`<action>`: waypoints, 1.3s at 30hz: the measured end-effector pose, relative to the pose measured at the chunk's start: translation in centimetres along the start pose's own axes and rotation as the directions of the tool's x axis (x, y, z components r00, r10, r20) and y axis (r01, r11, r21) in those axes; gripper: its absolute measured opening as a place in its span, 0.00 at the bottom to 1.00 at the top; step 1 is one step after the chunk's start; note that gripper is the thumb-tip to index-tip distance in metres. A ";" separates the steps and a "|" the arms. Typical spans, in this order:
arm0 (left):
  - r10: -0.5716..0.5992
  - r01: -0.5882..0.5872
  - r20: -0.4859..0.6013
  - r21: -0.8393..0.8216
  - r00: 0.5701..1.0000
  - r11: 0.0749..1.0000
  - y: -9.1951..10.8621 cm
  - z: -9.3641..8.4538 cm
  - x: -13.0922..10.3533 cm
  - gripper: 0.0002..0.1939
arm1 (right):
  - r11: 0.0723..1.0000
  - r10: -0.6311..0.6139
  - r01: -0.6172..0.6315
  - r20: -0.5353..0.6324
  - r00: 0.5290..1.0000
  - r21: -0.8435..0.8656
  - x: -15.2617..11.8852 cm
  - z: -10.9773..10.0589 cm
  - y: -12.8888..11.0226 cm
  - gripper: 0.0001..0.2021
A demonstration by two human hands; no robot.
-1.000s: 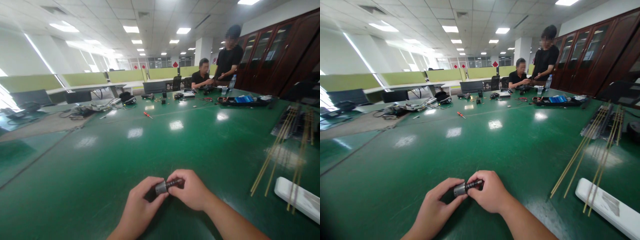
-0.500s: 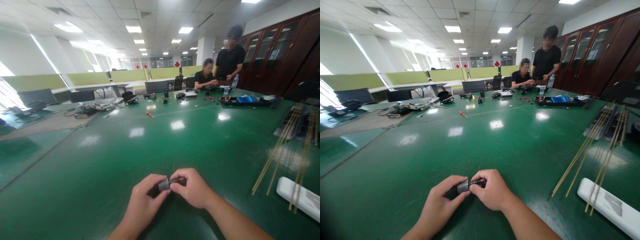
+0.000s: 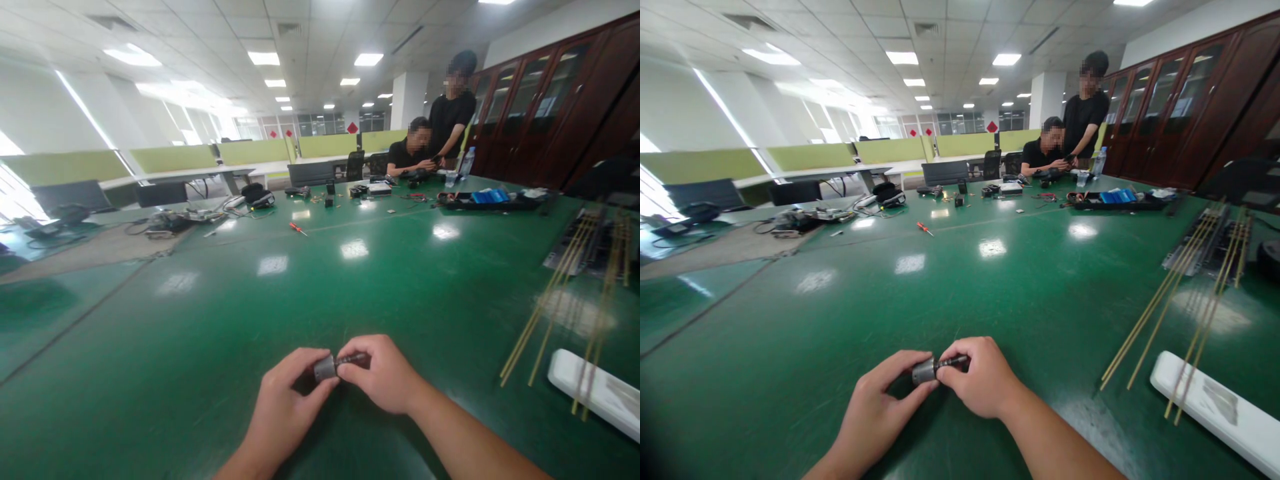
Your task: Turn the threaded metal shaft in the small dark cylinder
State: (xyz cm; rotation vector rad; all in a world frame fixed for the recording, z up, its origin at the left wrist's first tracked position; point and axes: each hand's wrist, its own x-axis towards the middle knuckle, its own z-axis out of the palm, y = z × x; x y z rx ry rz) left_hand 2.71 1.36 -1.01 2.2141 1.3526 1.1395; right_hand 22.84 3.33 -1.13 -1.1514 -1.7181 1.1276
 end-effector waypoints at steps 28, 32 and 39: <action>-0.054 0.054 -0.023 -0.028 0.998 0.998 0.4 -0.2 0.2 0.09 | 0.998 -0.001 0.002 -0.025 1.000 0.058 0.1 0.1 -0.4 0.05; -0.055 0.054 -0.033 -0.025 0.998 0.998 0.5 -0.2 0.2 0.09 | 0.998 0.011 -0.010 -0.028 1.000 0.055 0.1 0.0 -0.5 0.05; -0.044 0.043 -0.042 -0.019 0.998 0.999 0.3 -0.1 0.3 0.09 | 0.999 0.014 -0.013 -0.028 1.000 0.046 0.1 -0.1 -0.4 0.06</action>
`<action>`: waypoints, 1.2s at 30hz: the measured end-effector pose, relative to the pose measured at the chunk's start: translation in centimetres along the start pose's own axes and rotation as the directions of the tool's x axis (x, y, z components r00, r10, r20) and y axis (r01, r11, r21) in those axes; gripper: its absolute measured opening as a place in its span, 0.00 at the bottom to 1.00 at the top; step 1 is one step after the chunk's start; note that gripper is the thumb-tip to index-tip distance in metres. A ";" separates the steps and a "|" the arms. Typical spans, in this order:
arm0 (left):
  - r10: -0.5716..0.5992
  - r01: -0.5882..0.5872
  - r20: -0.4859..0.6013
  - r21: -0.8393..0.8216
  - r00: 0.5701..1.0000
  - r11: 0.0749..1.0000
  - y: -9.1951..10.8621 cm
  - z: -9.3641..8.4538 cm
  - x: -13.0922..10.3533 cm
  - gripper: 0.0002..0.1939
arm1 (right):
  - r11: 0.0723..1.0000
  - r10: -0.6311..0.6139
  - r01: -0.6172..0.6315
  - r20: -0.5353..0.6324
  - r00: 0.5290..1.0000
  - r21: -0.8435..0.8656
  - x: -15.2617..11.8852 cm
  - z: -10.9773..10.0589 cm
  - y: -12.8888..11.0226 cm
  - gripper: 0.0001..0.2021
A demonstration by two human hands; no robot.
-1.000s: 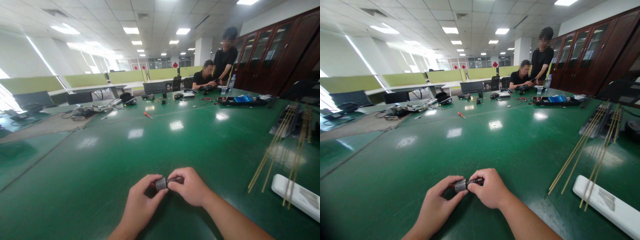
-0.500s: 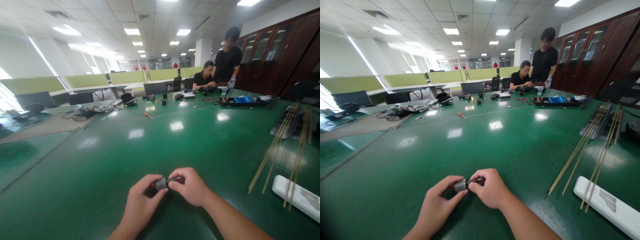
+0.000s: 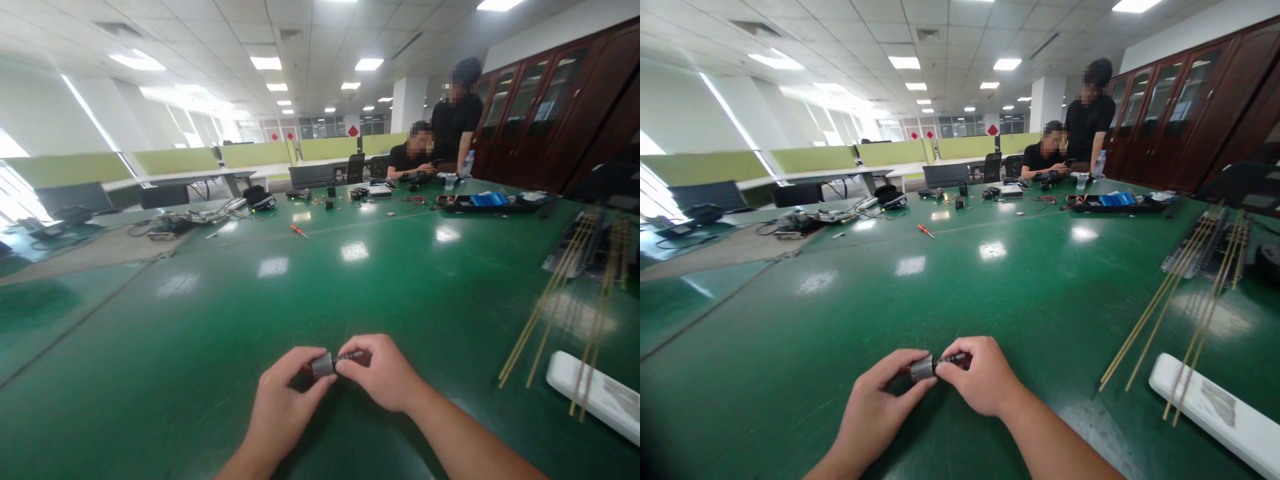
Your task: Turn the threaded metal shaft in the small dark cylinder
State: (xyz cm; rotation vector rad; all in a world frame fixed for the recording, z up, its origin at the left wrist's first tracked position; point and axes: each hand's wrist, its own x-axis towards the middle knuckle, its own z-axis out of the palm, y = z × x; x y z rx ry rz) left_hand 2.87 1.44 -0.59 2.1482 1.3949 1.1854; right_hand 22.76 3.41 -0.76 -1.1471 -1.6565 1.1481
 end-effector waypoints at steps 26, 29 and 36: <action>-0.011 0.011 -0.021 -0.007 1.000 1.000 -0.3 -0.2 -0.2 0.11 | 0.998 0.029 -0.030 0.009 1.000 0.055 0.0 0.0 0.1 0.04; -0.026 0.025 -0.023 -0.018 0.999 1.000 -0.3 -0.2 -0.2 0.12 | 0.996 0.034 -0.036 0.015 0.999 0.085 0.0 0.0 0.3 0.04; -0.029 0.028 -0.026 -0.025 0.999 0.999 -0.5 -0.1 -0.2 0.12 | 0.992 0.031 -0.033 0.023 0.999 0.120 0.1 0.0 0.5 0.04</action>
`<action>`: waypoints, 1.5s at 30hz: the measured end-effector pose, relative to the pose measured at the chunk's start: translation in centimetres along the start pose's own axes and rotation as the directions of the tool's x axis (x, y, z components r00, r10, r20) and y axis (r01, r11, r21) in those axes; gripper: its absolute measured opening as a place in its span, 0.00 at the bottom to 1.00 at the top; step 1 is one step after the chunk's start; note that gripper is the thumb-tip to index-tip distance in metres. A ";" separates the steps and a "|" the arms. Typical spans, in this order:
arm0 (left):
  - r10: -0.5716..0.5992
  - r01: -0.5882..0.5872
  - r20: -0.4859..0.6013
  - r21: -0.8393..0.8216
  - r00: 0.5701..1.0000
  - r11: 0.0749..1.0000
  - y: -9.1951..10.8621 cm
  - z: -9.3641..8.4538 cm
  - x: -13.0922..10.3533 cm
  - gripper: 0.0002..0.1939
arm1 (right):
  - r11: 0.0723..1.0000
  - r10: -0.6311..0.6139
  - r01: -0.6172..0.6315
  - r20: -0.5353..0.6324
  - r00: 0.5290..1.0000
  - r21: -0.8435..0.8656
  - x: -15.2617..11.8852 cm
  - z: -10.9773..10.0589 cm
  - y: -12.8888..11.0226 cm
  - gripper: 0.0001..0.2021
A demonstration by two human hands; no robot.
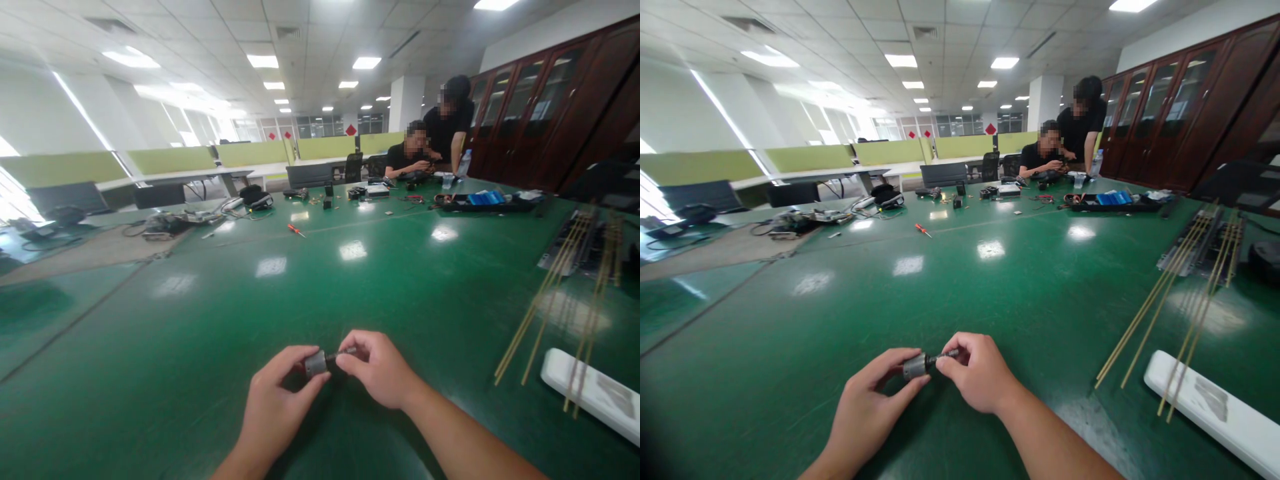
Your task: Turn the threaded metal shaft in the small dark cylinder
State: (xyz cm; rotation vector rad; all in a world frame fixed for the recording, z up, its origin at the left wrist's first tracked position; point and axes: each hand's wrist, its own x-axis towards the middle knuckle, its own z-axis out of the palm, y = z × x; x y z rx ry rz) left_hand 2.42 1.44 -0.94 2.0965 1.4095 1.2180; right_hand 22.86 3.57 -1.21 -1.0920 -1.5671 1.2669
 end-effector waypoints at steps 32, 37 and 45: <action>-0.074 0.073 -0.025 -0.011 0.997 0.997 -0.4 -0.1 -0.1 0.14 | 0.997 0.009 -0.007 -0.026 1.000 0.081 0.3 -0.1 0.4 0.03; -0.088 0.088 -0.018 -0.018 0.996 0.996 -0.5 -0.1 -0.1 0.15 | 0.995 0.007 -0.005 -0.025 1.000 0.097 0.3 -0.2 0.5 0.03; -0.094 0.094 -0.019 -0.023 0.995 0.995 -0.5 -0.1 -0.1 0.15 | 0.996 0.004 -0.002 -0.025 1.000 0.095 0.4 -0.3 0.4 0.03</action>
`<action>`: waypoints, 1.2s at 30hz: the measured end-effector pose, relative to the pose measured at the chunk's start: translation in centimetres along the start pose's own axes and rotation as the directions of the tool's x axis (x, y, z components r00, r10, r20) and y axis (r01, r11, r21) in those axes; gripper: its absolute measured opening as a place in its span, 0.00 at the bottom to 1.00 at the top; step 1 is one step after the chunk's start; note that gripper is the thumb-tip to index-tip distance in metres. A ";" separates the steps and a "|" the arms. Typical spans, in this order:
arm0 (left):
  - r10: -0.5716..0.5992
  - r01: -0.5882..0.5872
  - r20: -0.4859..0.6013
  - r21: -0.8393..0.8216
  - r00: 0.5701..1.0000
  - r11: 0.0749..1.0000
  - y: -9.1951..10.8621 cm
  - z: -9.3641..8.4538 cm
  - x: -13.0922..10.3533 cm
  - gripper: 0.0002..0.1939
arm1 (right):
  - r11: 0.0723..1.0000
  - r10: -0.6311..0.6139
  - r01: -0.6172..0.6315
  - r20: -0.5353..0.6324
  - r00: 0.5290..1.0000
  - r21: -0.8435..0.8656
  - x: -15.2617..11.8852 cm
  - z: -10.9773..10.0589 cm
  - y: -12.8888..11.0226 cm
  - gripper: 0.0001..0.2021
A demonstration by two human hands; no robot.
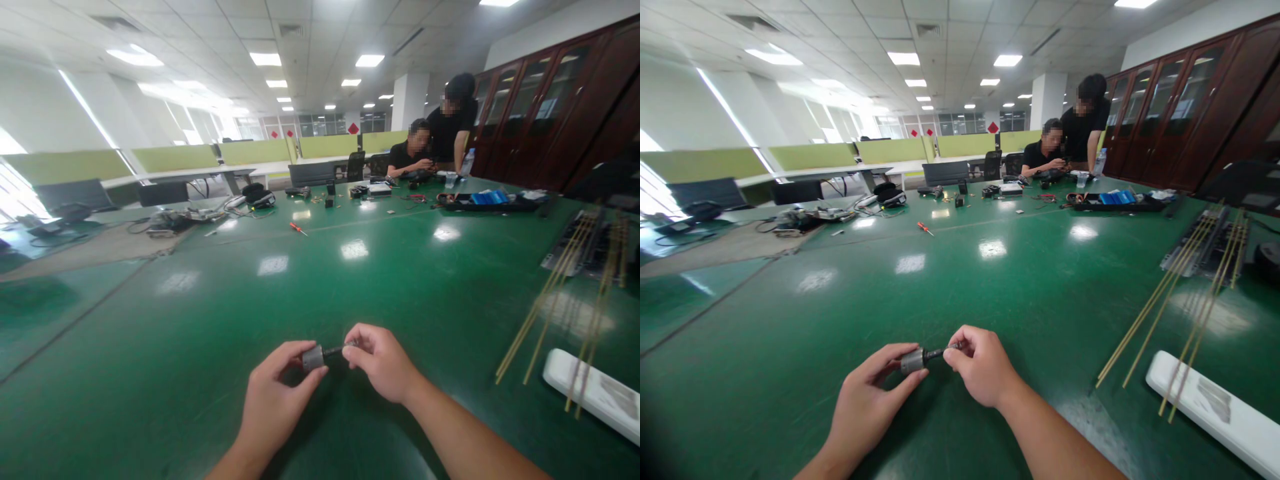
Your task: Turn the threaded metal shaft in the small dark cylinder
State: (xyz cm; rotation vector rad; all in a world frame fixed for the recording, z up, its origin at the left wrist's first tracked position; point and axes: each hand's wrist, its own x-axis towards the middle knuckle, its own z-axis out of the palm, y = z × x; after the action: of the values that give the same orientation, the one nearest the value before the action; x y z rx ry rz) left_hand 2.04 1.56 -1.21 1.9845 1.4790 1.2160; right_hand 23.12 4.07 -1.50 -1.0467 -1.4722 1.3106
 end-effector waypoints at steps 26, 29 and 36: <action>-0.052 0.052 0.002 -0.052 0.999 0.997 0.0 -0.1 0.1 0.15 | 1.000 0.011 -0.011 -0.033 0.999 -0.013 0.1 -0.3 0.0 0.04; -0.062 0.062 0.007 -0.067 0.998 0.996 0.0 -0.1 0.1 0.15 | 1.000 0.012 -0.012 -0.028 1.000 -0.004 0.2 -0.4 0.1 0.05; -0.072 0.072 0.005 -0.061 0.997 0.996 0.2 -0.1 0.2 0.16 | 1.000 0.005 -0.005 -0.036 0.999 0.002 0.2 -0.5 0.2 0.05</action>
State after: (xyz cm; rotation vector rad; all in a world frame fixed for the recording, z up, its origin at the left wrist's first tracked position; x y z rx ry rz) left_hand 2.03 1.63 -0.94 1.8760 1.4803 1.2137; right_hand 23.50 4.41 -1.66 -1.0679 -1.4428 1.2895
